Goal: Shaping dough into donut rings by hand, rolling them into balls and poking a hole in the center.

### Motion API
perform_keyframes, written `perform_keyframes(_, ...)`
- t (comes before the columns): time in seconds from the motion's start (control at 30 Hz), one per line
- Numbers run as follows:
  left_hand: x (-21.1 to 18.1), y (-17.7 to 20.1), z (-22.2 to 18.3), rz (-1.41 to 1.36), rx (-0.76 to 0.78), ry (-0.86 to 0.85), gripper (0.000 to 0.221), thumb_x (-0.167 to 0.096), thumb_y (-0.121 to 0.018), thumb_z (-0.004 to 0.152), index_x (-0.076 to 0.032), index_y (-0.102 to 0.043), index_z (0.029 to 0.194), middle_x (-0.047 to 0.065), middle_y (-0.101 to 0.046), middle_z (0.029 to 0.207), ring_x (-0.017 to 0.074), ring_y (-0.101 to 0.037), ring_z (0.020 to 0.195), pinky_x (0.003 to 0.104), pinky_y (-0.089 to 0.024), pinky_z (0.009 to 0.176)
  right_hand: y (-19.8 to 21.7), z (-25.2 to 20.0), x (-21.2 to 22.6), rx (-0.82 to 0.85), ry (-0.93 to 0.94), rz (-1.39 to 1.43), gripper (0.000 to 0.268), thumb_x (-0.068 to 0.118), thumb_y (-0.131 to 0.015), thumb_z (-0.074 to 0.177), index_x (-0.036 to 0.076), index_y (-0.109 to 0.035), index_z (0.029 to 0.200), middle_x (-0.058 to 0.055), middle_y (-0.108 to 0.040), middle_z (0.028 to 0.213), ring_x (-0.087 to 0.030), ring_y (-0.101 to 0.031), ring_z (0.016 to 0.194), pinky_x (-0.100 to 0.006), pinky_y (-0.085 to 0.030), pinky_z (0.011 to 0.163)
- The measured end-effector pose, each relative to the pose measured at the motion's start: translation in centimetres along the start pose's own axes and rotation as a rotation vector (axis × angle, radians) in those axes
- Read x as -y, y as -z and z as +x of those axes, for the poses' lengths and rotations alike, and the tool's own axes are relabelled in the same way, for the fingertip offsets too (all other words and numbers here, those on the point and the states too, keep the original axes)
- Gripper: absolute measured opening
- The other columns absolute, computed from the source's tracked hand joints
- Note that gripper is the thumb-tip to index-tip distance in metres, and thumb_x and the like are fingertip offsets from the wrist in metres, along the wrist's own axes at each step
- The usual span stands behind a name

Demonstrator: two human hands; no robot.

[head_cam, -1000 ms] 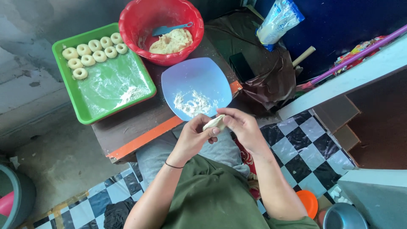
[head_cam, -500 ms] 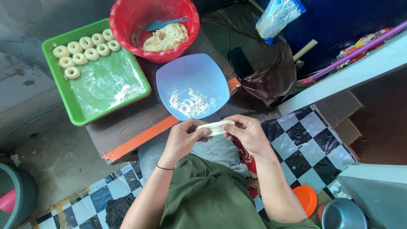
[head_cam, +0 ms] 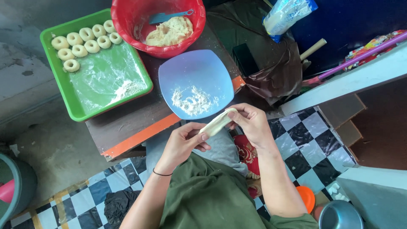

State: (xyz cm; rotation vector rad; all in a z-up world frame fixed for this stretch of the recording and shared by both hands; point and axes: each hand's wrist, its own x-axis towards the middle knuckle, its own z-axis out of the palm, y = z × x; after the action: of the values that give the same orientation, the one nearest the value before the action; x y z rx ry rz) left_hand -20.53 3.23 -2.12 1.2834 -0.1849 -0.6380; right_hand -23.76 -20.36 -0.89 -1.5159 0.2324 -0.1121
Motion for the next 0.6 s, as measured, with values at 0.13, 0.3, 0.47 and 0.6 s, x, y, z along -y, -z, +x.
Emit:
perform_keyframes(0.13, -3.9, -0.7, -0.7, 0.340, 0.064, 0.049, 0.050, -0.025, -0.070, 0.095, 0.001, -0.062, 0.137, 0.027, -0.070, 0.125, 0.0405, -0.069, 0.116, 0.051, -0.059, 0.094, -1.7, -0.4, 2.0, 0.023, 0.027, -0.133, 0.020, 0.011, -0.077, 0.093, -0.001, -0.075, 0.109, -0.014, -0.076, 0.086, -0.016, -0.073, 0.075, -0.028, -0.063, 0.068)
perform_keyframes(0.3, -4.7, -2.4, 0.4, 0.537, -0.035, -0.164, 0.046, -0.034, -0.074, 0.092, -0.004, -0.068, 0.126, 0.019, -0.072, 0.110, 0.0335, -0.075, 0.101, 0.047, -0.062, 0.085, -3.8, -0.7, 3.9, 0.095, 0.166, -0.317, 0.021, 0.019, -0.077, 0.094, 0.007, -0.080, 0.111, -0.013, -0.076, 0.091, -0.017, -0.073, 0.089, -0.035, -0.060, 0.078)
perform_keyframes(0.47, -1.3, -1.7, 2.7, 0.338, -0.269, -0.175, 0.022, -0.030, -0.078, 0.092, -0.011, -0.076, 0.103, 0.007, -0.074, 0.086, 0.0172, -0.070, 0.078, 0.034, -0.059, 0.073, -5.8, -0.3, 2.6, -0.004, 0.226, -0.317, 0.037, 0.033, -0.057, 0.105, 0.009, -0.070, 0.131, -0.014, -0.072, 0.106, -0.022, -0.069, 0.099, -0.042, -0.056, 0.094)
perform_keyframes(0.6, -1.8, -1.9, 3.2, 0.132, -0.252, -0.203, 0.015, -0.020, -0.069, 0.097, -0.008, -0.074, 0.106, 0.009, -0.073, 0.086, 0.0134, -0.063, 0.080, 0.033, -0.057, 0.072, -8.5, 0.5, 0.8, -0.179, 0.435, -0.498, 0.038, 0.041, -0.046, 0.110, 0.016, -0.067, 0.088, 0.002, -0.058, 0.080, -0.019, -0.064, 0.076, -0.031, -0.052, 0.076)
